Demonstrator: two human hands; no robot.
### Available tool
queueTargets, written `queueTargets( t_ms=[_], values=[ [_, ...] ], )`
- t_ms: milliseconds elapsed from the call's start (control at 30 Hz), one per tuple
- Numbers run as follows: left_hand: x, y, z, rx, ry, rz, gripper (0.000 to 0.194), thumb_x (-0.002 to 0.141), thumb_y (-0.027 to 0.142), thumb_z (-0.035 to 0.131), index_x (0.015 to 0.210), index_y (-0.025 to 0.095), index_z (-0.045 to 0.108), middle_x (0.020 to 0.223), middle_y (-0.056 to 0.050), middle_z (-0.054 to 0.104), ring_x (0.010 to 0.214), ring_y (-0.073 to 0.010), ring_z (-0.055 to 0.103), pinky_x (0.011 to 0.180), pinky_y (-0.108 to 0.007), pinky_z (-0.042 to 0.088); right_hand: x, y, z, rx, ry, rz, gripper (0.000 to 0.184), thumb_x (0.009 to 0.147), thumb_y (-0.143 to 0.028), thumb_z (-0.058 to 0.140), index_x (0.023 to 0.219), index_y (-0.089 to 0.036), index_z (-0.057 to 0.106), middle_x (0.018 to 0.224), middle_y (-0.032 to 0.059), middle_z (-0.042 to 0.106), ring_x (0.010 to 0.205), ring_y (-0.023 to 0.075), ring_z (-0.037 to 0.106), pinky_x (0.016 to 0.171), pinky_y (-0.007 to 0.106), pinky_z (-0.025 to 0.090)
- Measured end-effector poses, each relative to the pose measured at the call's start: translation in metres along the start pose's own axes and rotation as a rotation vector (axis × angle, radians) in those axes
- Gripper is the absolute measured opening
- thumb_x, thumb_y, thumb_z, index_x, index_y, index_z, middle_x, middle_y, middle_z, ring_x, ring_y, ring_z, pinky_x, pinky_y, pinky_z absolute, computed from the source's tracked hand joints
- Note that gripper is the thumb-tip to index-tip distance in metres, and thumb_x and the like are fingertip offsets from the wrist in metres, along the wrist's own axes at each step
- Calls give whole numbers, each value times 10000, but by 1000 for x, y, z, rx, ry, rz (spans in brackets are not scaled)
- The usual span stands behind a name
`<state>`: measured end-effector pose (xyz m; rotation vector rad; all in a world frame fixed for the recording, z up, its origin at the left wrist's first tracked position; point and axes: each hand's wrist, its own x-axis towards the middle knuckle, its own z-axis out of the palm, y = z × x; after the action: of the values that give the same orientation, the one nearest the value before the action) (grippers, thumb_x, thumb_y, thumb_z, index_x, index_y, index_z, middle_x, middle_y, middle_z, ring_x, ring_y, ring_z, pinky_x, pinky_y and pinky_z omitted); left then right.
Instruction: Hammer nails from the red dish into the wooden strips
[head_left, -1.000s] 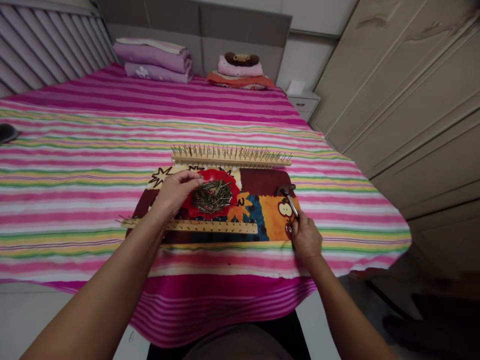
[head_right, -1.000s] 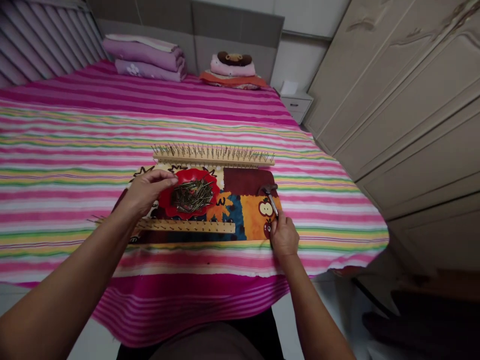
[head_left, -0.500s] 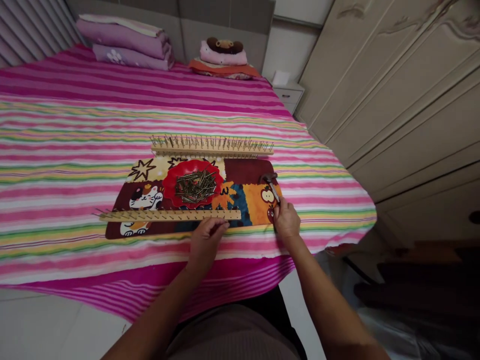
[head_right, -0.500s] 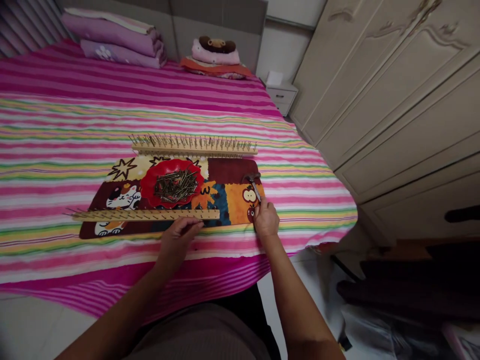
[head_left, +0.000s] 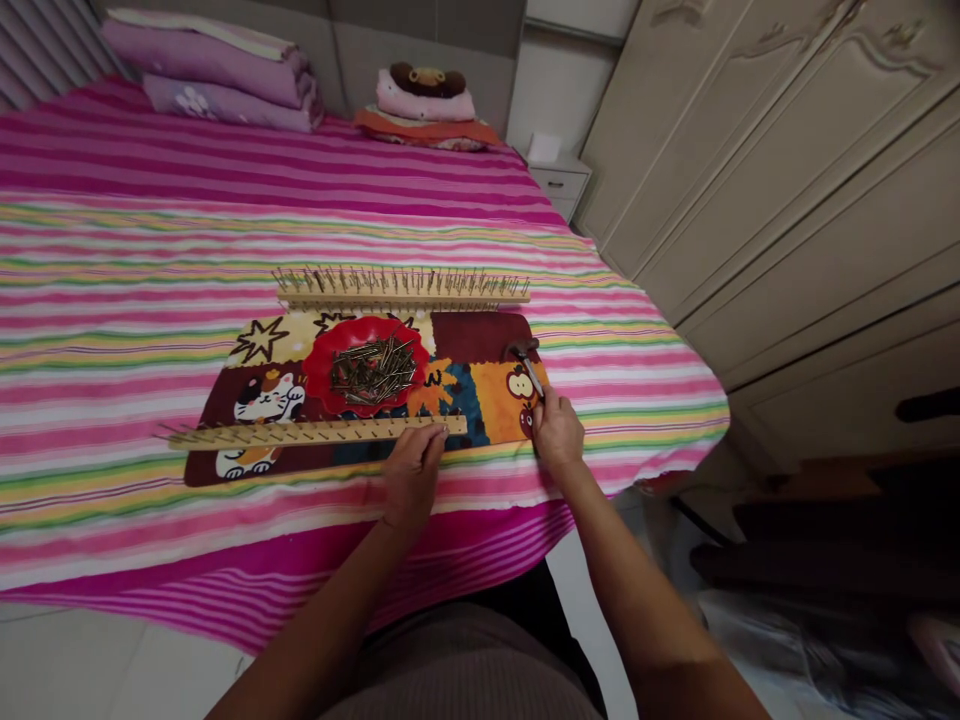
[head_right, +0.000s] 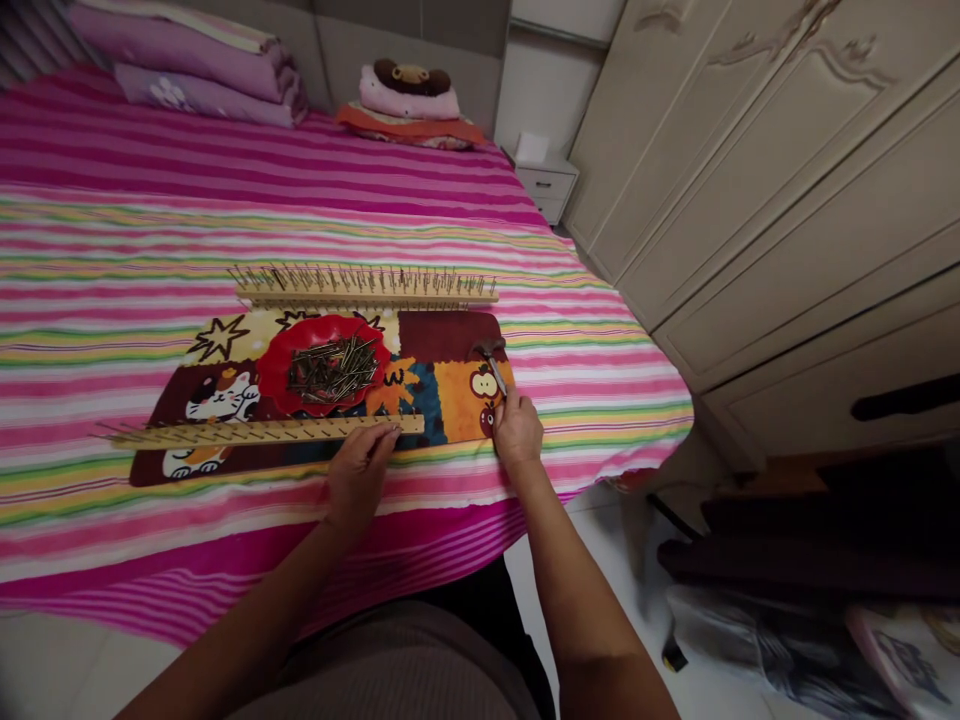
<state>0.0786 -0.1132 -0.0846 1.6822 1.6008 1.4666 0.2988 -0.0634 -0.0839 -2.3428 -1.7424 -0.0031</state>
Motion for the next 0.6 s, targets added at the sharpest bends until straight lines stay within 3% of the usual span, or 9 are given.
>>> queueTargets(
  t_ms=[400,600],
  values=[
    [-4,-4,7,162,41,95,193,885,306,502,841,205,660,773,-15,671,762,-141,633,709,-261,497,2,3,2,63,14,-5,411,942,-290,385,1317,-173,504,966,96,605,786,196,554,616,267,359],
    [-3,-7,13,257,102,233,168,898,252,484,848,194,633,753,-21,659,724,-137,620,683,-251,483,-12,10,-16,441,18,-93,378,880,-240,419,1194,-118,589,983,109,648,876,204,585,754,292,442]
  ],
)
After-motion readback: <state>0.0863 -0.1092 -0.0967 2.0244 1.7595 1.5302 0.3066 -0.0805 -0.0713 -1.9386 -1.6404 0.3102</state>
